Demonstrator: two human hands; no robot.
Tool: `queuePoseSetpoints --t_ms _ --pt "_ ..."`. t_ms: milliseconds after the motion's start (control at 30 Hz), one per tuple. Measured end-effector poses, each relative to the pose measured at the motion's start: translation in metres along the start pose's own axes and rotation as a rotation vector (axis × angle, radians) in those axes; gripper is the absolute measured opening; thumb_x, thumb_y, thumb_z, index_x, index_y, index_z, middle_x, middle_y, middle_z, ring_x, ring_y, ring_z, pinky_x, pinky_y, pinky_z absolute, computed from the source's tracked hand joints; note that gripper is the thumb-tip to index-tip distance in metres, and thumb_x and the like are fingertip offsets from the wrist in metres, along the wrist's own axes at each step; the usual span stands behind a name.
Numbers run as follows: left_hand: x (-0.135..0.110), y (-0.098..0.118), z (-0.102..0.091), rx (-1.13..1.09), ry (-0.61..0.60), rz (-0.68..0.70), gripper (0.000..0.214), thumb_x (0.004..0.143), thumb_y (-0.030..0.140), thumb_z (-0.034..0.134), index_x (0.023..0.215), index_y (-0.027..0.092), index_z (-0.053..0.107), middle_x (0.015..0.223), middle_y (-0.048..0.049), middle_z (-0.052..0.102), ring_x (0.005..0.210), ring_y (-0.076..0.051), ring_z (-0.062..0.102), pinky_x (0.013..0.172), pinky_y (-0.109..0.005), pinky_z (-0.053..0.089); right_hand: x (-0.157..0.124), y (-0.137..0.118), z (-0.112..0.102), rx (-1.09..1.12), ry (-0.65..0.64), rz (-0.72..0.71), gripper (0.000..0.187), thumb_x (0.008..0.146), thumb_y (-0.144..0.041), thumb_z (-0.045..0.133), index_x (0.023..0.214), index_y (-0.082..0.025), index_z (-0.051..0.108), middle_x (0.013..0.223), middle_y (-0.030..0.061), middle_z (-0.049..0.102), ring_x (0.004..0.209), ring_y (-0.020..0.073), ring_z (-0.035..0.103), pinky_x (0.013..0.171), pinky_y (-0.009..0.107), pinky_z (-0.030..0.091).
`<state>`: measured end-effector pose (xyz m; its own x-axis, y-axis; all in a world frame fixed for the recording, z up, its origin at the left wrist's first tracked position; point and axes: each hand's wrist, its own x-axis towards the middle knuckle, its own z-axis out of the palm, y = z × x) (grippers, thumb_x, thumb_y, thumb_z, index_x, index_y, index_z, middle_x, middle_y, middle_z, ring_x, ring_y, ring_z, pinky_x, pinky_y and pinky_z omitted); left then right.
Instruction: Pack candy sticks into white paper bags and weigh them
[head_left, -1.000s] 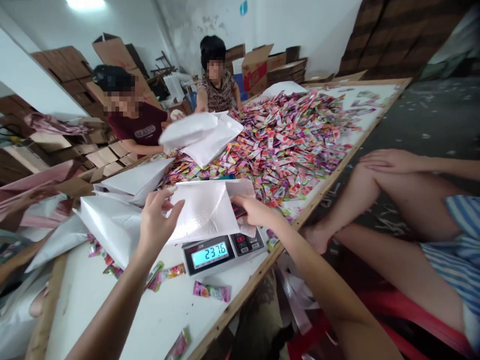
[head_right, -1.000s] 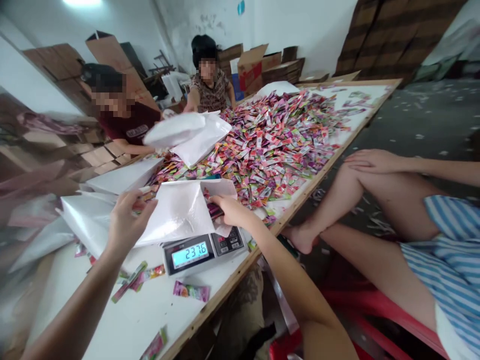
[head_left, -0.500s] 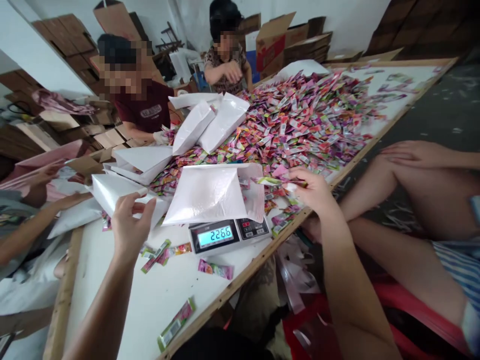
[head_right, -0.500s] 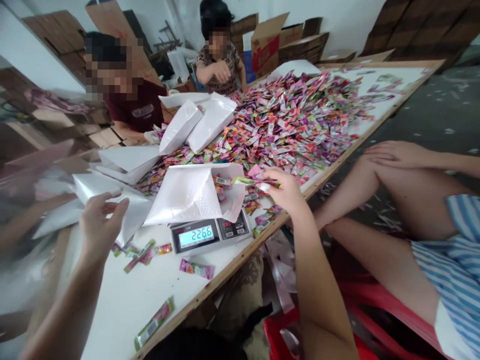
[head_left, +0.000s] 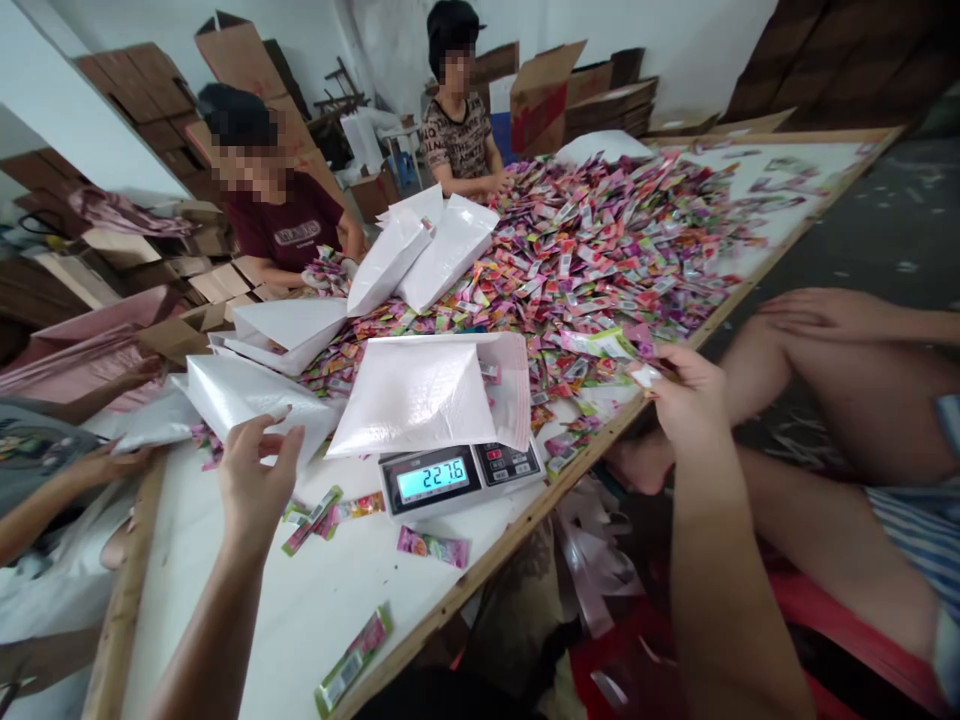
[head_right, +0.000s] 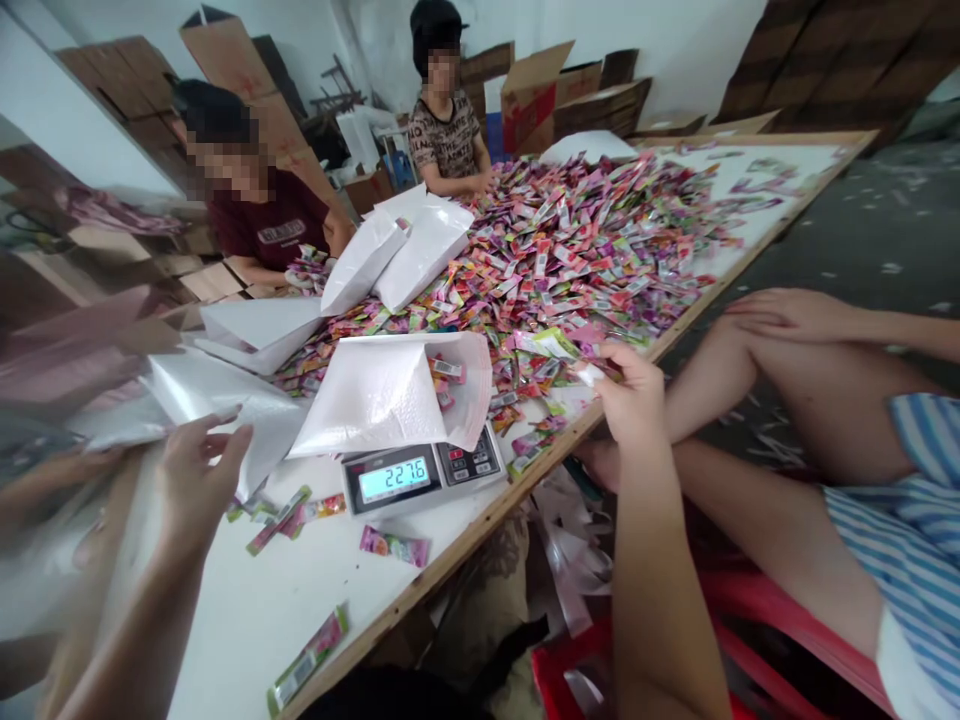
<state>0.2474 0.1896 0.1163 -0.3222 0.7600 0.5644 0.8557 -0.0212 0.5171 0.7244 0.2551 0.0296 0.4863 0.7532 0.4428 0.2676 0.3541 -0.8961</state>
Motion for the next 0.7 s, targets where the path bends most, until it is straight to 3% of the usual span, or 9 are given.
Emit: queuePoseSetpoints --t_ms 133,267,367,433,467,533,633,700 --pt "-0.002 -0.01 0.005 -0.001 -0.001 -0.009 0.037 0.075 0.044 0.062 0.102 0.019 0.063 0.095 -0.0052 0.061 0.065 -0.012 0.059 0.051 -0.023 0.047 -0.002 0.007 -0.001 -0.038 0.025 0.028 0.026 0.062 -0.037 0.072 0.079 -0.019 0.065 0.078 0.0024 0.06 0.069 0.0146 0.054 0.065 0.028 0.044" --pt "-0.003 -0.013 0.006 -0.009 -0.001 -0.03 0.038 0.074 0.046 0.062 0.101 0.019 0.062 0.096 -0.0052 0.059 0.066 -0.012 0.06 0.047 -0.021 0.045 0.013 0.008 0.004 -0.08 0.085 0.07 0.032 0.067 -0.043 0.066 0.086 -0.018 0.062 0.082 0.0048 0.06 0.073 0.0175 0.057 0.068 0.031 0.047" --pt "-0.003 -0.014 0.007 -0.021 -0.005 -0.034 0.038 0.075 0.046 0.061 0.1 0.018 0.061 0.096 -0.005 0.058 0.067 -0.012 0.06 0.046 -0.02 0.045 0.028 -0.008 0.011 -0.433 0.084 0.069 0.04 0.068 -0.038 0.067 0.1 -0.015 0.06 0.105 0.0155 0.06 0.096 0.027 0.057 0.081 0.041 0.045" --pt "-0.005 -0.019 0.01 -0.024 -0.022 -0.05 0.038 0.075 0.047 0.061 0.101 0.019 0.06 0.097 -0.0053 0.058 0.069 -0.014 0.061 0.045 -0.021 0.045 0.03 -0.029 0.022 -0.722 0.065 0.002 0.054 0.065 -0.034 0.071 0.113 -0.014 0.056 0.127 0.0235 0.049 0.115 0.0355 0.047 0.091 0.049 0.039" --pt "-0.006 -0.023 0.012 -0.022 -0.033 -0.061 0.039 0.075 0.047 0.061 0.101 0.019 0.059 0.099 -0.0058 0.058 0.071 -0.015 0.061 0.045 -0.021 0.045 0.026 -0.042 0.03 -0.791 0.037 -0.046 0.056 0.065 -0.035 0.071 0.115 -0.014 0.056 0.131 0.0243 0.046 0.119 0.0373 0.044 0.093 0.051 0.038" --pt "-0.01 -0.033 0.02 -0.031 -0.062 -0.097 0.043 0.075 0.05 0.06 0.104 0.02 0.057 0.103 -0.0072 0.057 0.077 -0.018 0.062 0.05 -0.025 0.049 0.011 -0.066 0.051 -0.736 -0.105 -0.102 0.045 0.072 -0.039 0.065 0.111 -0.017 0.059 0.121 0.0201 0.056 0.111 0.0343 0.052 0.088 0.047 0.042" --pt "-0.014 -0.051 0.035 -0.115 -0.1 -0.207 0.049 0.074 0.054 0.057 0.108 0.019 0.054 0.107 -0.0095 0.054 0.091 -0.022 0.061 0.067 -0.033 0.055 -0.018 -0.089 0.089 -0.542 -0.42 -0.054 0.026 0.082 -0.04 0.05 0.096 -0.024 0.065 0.089 0.0089 0.069 0.086 0.0263 0.064 0.074 0.037 0.049" --pt "-0.014 -0.061 0.044 -0.173 -0.124 -0.275 0.052 0.075 0.055 0.055 0.112 0.019 0.051 0.112 -0.0115 0.053 0.1 -0.025 0.059 0.077 -0.037 0.054 -0.031 -0.091 0.11 -0.502 -0.527 -0.024 0.027 0.085 -0.036 0.044 0.096 -0.025 0.065 0.087 0.0077 0.07 0.083 0.0258 0.066 0.072 0.036 0.049"
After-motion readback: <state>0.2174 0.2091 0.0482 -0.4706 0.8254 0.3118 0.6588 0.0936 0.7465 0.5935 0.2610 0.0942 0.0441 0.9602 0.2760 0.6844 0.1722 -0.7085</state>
